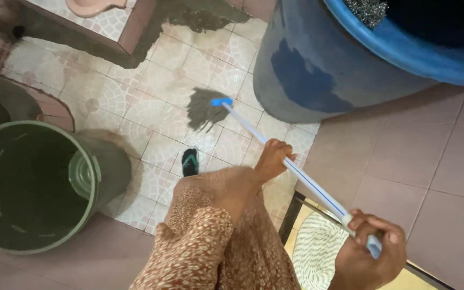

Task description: Mopping a tiled bathroom floor around a squat toilet and water buckets.

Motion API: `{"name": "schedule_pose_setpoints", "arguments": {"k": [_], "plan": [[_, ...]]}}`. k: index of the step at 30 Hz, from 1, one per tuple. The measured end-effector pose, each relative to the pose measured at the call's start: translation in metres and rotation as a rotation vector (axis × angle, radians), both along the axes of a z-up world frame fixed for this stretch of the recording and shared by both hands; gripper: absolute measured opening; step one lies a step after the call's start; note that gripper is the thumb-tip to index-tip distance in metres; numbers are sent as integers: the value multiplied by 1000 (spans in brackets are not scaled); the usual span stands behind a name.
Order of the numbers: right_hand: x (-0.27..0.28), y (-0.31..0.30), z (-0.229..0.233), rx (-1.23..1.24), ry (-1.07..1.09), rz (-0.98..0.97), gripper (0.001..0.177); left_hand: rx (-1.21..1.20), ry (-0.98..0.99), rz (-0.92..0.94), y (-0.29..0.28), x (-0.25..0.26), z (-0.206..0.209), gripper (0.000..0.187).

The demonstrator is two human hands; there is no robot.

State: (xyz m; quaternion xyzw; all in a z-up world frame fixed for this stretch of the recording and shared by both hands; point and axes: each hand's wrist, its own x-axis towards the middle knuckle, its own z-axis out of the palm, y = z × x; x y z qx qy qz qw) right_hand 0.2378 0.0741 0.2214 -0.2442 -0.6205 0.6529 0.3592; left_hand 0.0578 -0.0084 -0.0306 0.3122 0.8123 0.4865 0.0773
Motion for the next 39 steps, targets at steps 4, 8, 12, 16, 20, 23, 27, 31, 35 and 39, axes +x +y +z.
{"name": "schedule_pose_setpoints", "arguments": {"k": [4,8,12,16,20,23,27,31,35,39], "plan": [[-1,-33,-35,118,-137,-210,46,-111,4,-173,0,-25,-28,22],[-20,-57,-96,-131,7,-260,36,-251,177,-302,-16,-77,-72,14],[-102,-102,-127,-37,20,-248,35,-339,179,-302,-47,-152,-114,12],[-180,-136,-147,-123,37,-162,37,-254,201,-159,-94,-228,-135,10],[-232,-157,-132,-163,38,-13,36,-269,104,55,-155,-265,-102,9],[-249,-156,-118,-194,30,95,38,-271,78,179,-193,-262,-89,8],[-264,-153,-104,-351,7,224,39,-386,-75,255,-243,-243,-59,9],[-255,-158,-105,-484,-11,264,37,-452,-33,300,-278,-200,-67,20],[-213,-157,-105,-531,-50,307,36,-548,-131,323,-293,-144,-75,4],[-149,-142,-85,-507,-26,308,36,-500,-181,343,-272,-83,-62,11]]}}
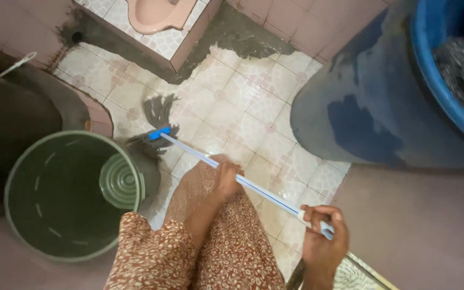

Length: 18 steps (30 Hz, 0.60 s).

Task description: Mopping a tiled bathroom floor around a squat toilet and water buckets.

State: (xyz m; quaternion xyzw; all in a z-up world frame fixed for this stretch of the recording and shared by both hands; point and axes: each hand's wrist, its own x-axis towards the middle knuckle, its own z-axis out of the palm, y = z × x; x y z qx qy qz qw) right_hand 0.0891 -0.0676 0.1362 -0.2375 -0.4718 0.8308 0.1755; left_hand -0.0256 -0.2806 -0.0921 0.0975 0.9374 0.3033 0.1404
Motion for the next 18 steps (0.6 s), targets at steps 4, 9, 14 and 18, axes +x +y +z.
{"name": "schedule_pose_setpoints", "arguments": {"k": [4,9,14,18], "plan": [[81,25,36,30,64,-17,36,170,45,-44,42,61,16,11],[159,61,75,308,62,-93,39,487,154,-186,102,115,68,15],[188,108,56,304,156,-148,33,319,2,-374,153,127,61,19],[158,84,52,290,132,-245,27,255,28,-408,142,106,59,19]]}}
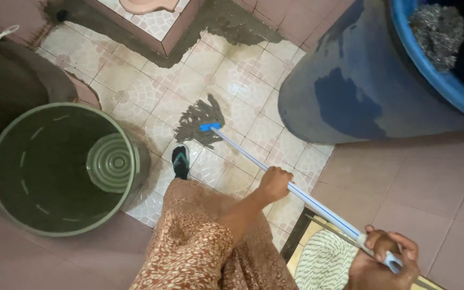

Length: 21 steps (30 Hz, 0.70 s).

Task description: Mopping a tiled bathroom floor around a squat toilet and water buckets.

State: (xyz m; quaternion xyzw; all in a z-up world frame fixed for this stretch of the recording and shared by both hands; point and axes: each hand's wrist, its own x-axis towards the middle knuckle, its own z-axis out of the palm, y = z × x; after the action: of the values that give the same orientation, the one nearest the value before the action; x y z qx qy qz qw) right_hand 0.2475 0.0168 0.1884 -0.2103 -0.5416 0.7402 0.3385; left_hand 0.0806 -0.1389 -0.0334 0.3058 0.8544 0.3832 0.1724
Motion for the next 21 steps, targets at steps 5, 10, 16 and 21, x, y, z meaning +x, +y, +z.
{"name": "schedule_pose_setpoints", "arguments": {"k": [5,10,16,21], "plan": [[-90,-81,-17,-12,-4,112,31,-40,22,115,-84,-77,-30,8],[-223,-167,-39,-80,30,320,35,52,108,327,-195,-191,-46,18],[-366,-279,-85,-41,-52,493,36,68,170,555,-334,-315,-103,15],[-403,-362,-126,-87,-148,566,37,-112,117,828,-424,-344,-132,23]]}}
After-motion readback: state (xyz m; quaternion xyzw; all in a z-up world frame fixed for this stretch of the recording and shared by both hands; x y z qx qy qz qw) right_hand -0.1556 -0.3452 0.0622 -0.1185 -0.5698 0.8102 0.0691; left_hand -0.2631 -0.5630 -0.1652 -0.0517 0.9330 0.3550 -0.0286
